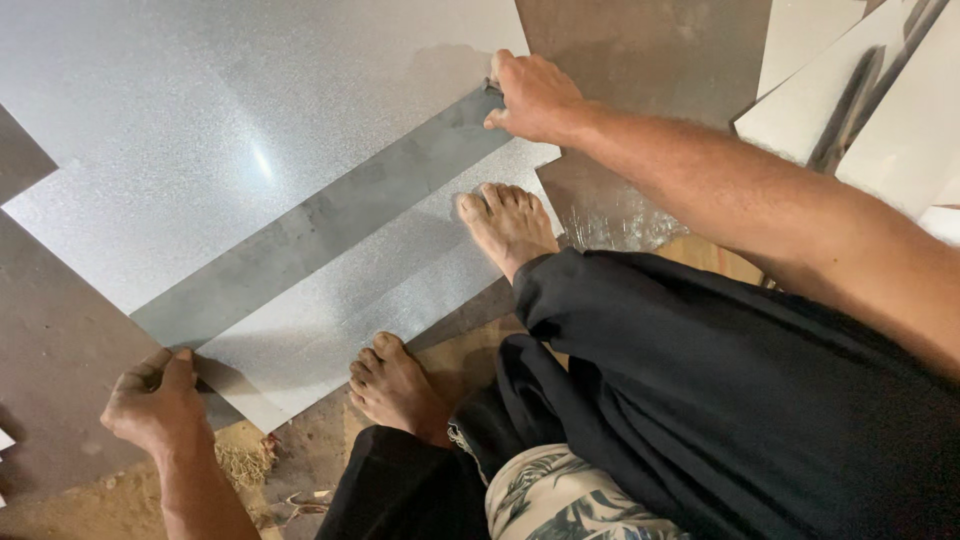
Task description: The person sits on the floor, lays a long metal strip across a galvanized sheet as a straightedge, and scribes a line along it. They then bend the sheet over the strip and fold it back and forth to snap off a cut strip, repeating the marking and bending on further sheets.
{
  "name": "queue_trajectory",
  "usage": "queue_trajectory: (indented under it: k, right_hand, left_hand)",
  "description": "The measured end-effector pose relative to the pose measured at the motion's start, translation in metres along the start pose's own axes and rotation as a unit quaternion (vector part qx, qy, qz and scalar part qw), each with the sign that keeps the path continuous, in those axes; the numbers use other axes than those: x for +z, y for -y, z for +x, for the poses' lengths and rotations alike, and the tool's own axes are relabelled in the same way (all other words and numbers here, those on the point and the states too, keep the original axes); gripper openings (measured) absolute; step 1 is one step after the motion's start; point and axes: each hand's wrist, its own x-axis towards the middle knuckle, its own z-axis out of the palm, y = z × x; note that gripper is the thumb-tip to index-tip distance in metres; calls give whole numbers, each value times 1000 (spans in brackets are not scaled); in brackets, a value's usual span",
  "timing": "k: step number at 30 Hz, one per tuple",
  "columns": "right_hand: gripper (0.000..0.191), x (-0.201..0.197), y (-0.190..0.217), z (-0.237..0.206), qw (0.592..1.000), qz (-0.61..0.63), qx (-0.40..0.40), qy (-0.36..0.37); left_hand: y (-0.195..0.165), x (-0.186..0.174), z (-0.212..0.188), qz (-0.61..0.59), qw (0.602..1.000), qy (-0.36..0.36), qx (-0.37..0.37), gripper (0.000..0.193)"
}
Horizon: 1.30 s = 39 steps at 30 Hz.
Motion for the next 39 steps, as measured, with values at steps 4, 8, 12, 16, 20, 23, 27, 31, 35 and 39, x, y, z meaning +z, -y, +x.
queue_trajectory:
  k: [4, 8, 12, 16, 20, 23, 27, 31, 35, 39]
  right_hand:
    - [57, 0, 1, 1, 1000, 3, 8, 12]
    - [56, -2, 1, 2, 998, 9, 44, 49]
    - [56, -1, -1, 2, 999, 4, 22, 30]
    - [57, 2, 0, 3, 1000, -3, 11, 20]
    - [59, 1, 3, 3, 999, -13, 37, 29]
    - [60, -4, 8, 1, 998, -35, 37, 20]
    - [59, -11, 16, 1, 996, -66, 47, 35]
    - [48, -12, 18, 4, 994, -70, 61, 55]
    - [40, -8, 19, 1, 996, -63, 38, 46]
    - [44, -20, 35, -3, 986, -153, -73, 12]
  left_hand:
    - [0, 1, 0, 27, 999, -12, -15, 14]
    - [-2, 0, 0, 39, 999, -2, 3, 14]
    - [-5, -1, -1, 34, 999, -4, -11, 12]
    - [-7, 0, 0, 31, 999, -2, -27, 12]
    - [-3, 1, 3, 51, 998, -8, -40, 14]
    - [-5, 1, 5, 93, 995, -25, -21, 15]
    - [-29, 5, -3, 361, 899, -70, 237, 18]
    - [-74, 33, -29, 490, 815, 137, 278, 36]
    - [-112, 73, -52, 581, 722, 212, 310, 87]
    - [-132, 82, -52, 590, 717, 281, 243, 88]
